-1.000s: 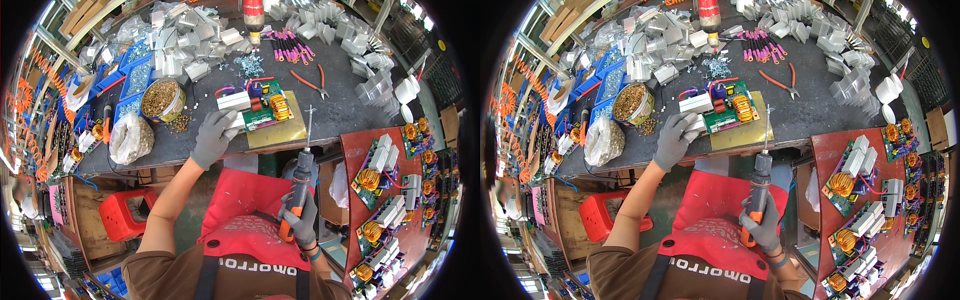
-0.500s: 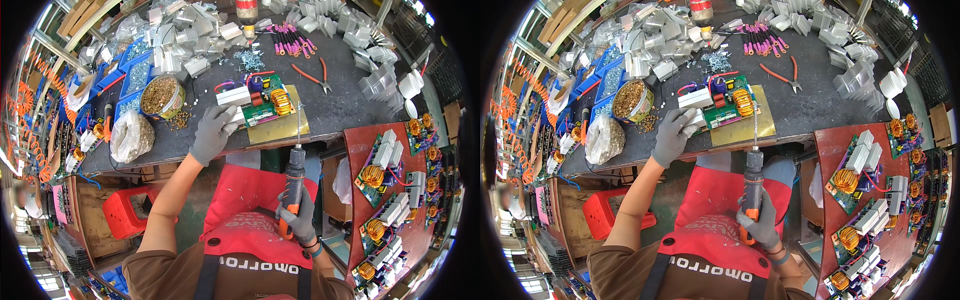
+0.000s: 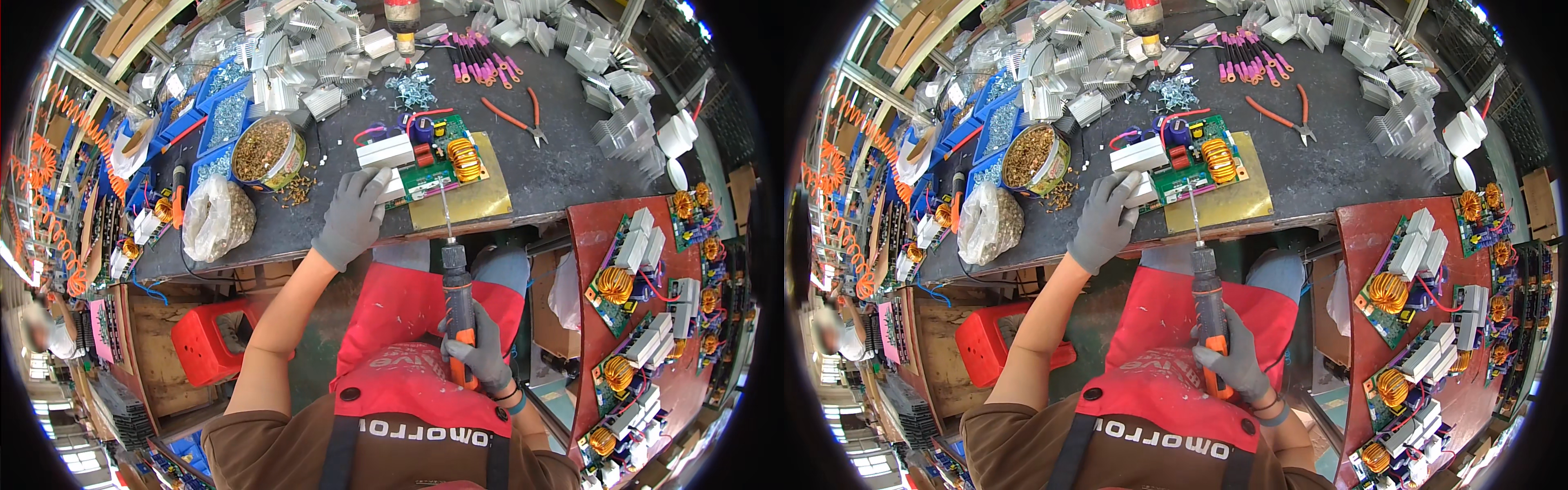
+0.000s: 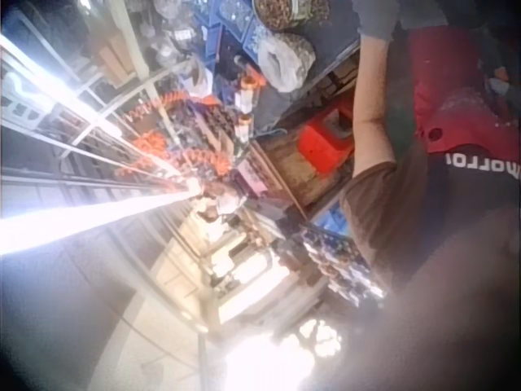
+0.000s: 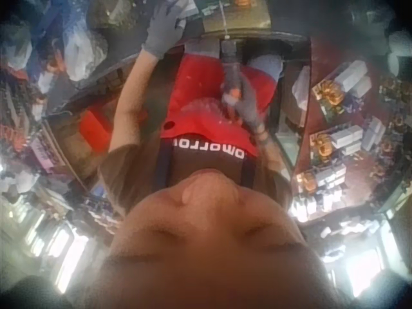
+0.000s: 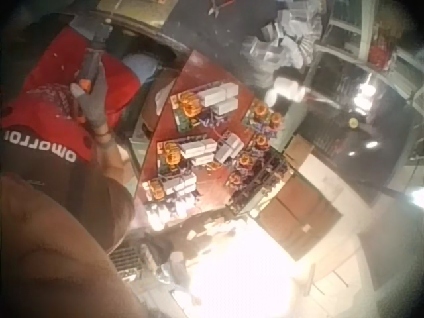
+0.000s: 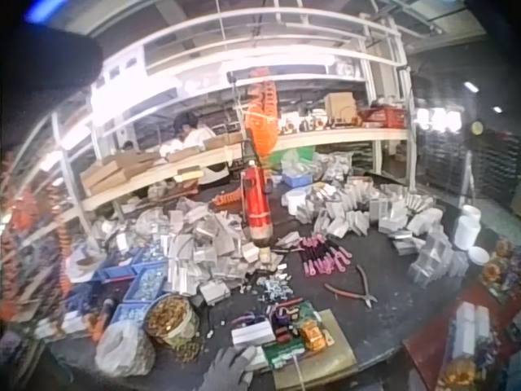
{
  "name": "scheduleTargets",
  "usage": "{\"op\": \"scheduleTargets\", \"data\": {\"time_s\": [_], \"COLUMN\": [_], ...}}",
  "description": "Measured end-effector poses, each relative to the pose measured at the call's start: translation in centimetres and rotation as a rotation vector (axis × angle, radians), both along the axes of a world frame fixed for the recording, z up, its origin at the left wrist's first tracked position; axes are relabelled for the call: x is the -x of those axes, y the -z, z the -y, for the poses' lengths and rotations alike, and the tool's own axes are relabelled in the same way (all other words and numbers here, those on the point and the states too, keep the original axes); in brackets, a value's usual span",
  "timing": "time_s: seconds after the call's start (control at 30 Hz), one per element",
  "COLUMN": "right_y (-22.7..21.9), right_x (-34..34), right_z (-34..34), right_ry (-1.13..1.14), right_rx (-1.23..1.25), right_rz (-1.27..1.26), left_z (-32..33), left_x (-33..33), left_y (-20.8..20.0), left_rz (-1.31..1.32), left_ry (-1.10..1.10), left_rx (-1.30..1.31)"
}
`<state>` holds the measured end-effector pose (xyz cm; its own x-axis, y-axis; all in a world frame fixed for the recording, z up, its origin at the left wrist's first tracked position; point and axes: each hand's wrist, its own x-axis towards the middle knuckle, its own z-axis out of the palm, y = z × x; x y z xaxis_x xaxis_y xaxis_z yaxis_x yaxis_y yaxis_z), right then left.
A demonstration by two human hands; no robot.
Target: Assemble heatsinks and components onto a printed circuit board using an electric screwdriver.
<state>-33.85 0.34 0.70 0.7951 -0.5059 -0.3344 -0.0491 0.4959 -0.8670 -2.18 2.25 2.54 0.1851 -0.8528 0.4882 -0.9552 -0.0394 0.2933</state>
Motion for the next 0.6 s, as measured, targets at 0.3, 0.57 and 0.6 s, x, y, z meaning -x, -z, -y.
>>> {"op": "scheduleTargets", "data": {"time_s": [0.3,0.57,0.6], "right_y": [0.2,0.6,0.6], "right_x": [0.6,0.6,0.6], "right_z": [-0.1,-0.1,-0.1], "right_ry": [0.016,-0.03,-0.028], "right_rx": [-0.034,-0.053,-0.076], "right_rz": [0.012,0.013,0.009], "left_z": [0.7,1.6,1.5], "left_x": [0.7,0.6,0.5], "left_y": [0.7,1.8,1.5], "left_rz": [0.019,0.016,0.021], "left_ry": [-0.069,-0.083,-0.079], "left_rx": [0.022,0.117,0.13]}}
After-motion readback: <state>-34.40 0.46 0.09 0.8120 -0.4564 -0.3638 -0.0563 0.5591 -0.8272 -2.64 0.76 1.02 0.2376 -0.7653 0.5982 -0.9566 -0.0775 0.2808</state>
